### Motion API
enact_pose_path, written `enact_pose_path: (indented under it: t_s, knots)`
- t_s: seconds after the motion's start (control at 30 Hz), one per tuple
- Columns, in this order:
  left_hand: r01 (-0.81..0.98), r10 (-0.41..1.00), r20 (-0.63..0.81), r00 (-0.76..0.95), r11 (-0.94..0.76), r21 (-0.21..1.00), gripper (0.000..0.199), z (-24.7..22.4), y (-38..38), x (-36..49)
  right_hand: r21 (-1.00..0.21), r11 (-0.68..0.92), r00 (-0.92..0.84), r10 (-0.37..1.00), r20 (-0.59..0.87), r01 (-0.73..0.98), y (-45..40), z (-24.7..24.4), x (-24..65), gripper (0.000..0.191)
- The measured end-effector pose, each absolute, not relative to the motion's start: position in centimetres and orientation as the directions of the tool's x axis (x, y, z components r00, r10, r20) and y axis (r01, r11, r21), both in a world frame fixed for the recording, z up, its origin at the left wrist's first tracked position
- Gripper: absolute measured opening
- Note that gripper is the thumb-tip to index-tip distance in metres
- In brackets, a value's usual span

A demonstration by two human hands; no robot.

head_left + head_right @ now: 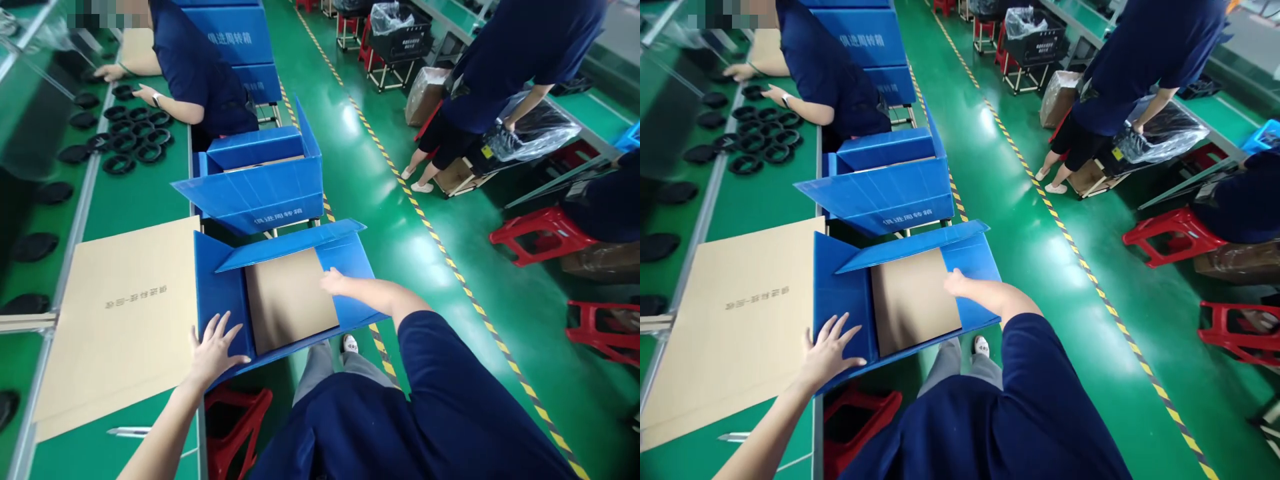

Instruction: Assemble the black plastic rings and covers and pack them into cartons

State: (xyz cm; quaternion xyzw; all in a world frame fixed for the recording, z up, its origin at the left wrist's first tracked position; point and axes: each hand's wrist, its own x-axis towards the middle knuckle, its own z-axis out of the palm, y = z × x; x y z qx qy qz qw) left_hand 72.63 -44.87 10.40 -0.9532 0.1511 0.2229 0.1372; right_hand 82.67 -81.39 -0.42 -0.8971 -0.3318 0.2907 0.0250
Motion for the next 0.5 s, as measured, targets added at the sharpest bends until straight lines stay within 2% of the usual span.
enact_pose_path:
  t_s: [0.17, 0.3, 0.4, 0.5]
  knots:
    - [-0.358, -0.229, -0.459, 0.858, -0.908, -0.217, 0.068, 10.1, -45.8, 71.9, -0.191, -0.850, 0.738, 0.523, -0.427, 0.492, -90.0, 4.9, 80.8, 0.025]
    - [-0.335, -0.213, -0.445, 0.870, -0.918, -0.214, 0.063, 9.5, -46.3, 71.8, -0.115, -0.939, 0.873, 0.343, -0.347, 0.323, -99.5, 8.0, 79.2, 0.030]
    - [-0.326, -0.206, -0.429, 0.880, -0.918, -0.227, 0.060, 9.0, -46.5, 71.8, -0.082, -0.979, 0.934, 0.201, -0.295, 0.185, -105.8, 8.7, 77.5, 0.038]
    - [-0.269, -0.167, -0.408, 0.897, -0.941, -0.204, 0.054, 8.9, -47.2, 72.0, -0.094, -0.989, 0.959, 0.134, -0.251, 0.114, -108.0, 7.9, 76.3, 0.046]
